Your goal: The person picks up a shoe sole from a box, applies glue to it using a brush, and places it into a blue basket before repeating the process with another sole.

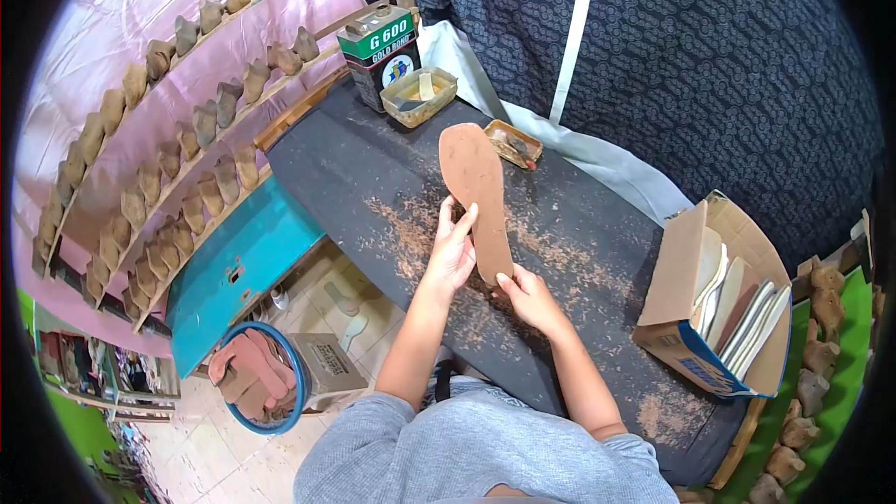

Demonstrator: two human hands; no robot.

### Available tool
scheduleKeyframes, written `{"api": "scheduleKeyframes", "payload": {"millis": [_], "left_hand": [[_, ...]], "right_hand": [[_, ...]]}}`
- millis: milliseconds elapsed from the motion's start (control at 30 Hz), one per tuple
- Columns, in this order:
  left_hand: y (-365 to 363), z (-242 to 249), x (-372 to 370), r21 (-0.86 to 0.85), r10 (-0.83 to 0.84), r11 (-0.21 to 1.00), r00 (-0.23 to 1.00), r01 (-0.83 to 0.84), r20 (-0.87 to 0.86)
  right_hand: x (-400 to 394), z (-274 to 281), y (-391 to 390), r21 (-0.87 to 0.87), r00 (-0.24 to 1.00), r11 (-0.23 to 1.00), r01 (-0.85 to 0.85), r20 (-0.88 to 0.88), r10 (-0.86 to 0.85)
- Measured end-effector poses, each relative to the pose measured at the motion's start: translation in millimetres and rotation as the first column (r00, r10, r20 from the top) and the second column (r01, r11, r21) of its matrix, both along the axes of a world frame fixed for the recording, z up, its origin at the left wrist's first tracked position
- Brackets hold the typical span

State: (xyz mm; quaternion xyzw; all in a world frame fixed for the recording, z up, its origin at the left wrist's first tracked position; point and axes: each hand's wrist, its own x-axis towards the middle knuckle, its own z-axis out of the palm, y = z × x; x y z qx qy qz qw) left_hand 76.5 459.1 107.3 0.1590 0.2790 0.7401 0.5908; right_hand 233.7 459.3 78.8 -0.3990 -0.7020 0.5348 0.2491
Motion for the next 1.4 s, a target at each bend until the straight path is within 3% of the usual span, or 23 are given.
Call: {"api": "scheduleKeyframes", "payload": {"millis": [100,200,233,300,400,433,500,600,667,733,800,833,867,933,1000,1067,1233,1400], "left_hand": [[13,-10,-32,0.028,-0.021,0.999,0.996,0.023,-0.085],[22,-13,-62,0.031,-0.079,0.996,0.992,0.082,-0.100],[25,-14,-69,0.036,-0.086,0.995,0.991,0.090,-0.103],[27,-18,-82,0.012,-0.073,0.997,0.978,0.077,-0.194],[34,-30,-98,0.015,-0.076,0.997,0.966,0.082,-0.246],[32,-21,-100,0.014,-0.084,0.996,0.966,0.090,-0.244],[23,-3,-102,0.050,-0.226,0.971,0.968,0.233,-0.112],[24,-5,-108,0.051,-0.280,0.957,0.954,0.286,-0.105],[22,-10,-113,0.049,-0.297,0.951,0.947,0.304,-0.123],[22,-12,-118,0.048,-0.309,0.947,0.940,0.319,-0.144],[21,-13,-123,0.055,-0.349,0.933,0.931,0.356,-0.106],[22,-13,-124,0.056,-0.347,0.933,0.932,0.354,-0.106],[23,-13,-126,0.054,-0.347,0.933,0.931,0.355,-0.115],[24,-13,-130,0.056,-0.338,0.936,0.933,0.347,-0.125],[27,-12,-129,0.053,-0.341,0.936,0.934,0.348,-0.105],[30,-9,-127,0.051,-0.344,0.935,0.934,0.350,-0.099],[33,-10,-125,0.042,-0.334,0.940,0.938,0.339,-0.088],[36,-15,-124,0.014,-0.333,0.942,0.938,0.336,-0.095]], "right_hand": [[-19,5,16,0.131,0.988,0.989,-0.070,0.146,0.051],[-35,2,36,0.060,0.999,0.998,0.000,0.039,-0.003],[-39,3,43,0.059,0.998,0.996,0.060,-0.005,-0.059],[-42,-7,65,0.232,0.963,0.936,0.265,-0.009,-0.270],[-53,12,88,0.333,0.828,0.771,0.543,-0.055,-0.558],[-55,8,101,0.412,0.802,0.715,0.564,-0.069,-0.593],[-60,2,125,0.406,0.792,0.704,0.583,-0.088,-0.605],[-64,-19,160,0.390,0.791,0.705,0.592,-0.116,-0.600],[-65,-38,183,0.189,0.790,0.774,0.604,-0.263,-0.553],[-70,-37,191,0.181,0.753,0.744,0.643,-0.326,-0.571],[-71,-30,200,0.330,0.784,0.712,0.620,-0.231,-0.576],[-76,-13,195,0.462,0.761,0.632,0.622,-0.167,-0.627],[-78,-8,200,0.463,0.764,0.634,0.619,-0.167,-0.624],[-84,2,211,0.657,0.803,0.521,0.545,-0.231,-0.549],[-88,9,222,0.675,0.815,0.517,0.527,-0.230,-0.531],[-89,13,231,0.636,0.863,0.607,0.476,-0.207,-0.461],[-79,4,248,0.601,0.890,0.676,0.426,-0.145,-0.433],[-61,20,247,0.676,0.882,0.625,0.391,-0.082,-0.464]]}}
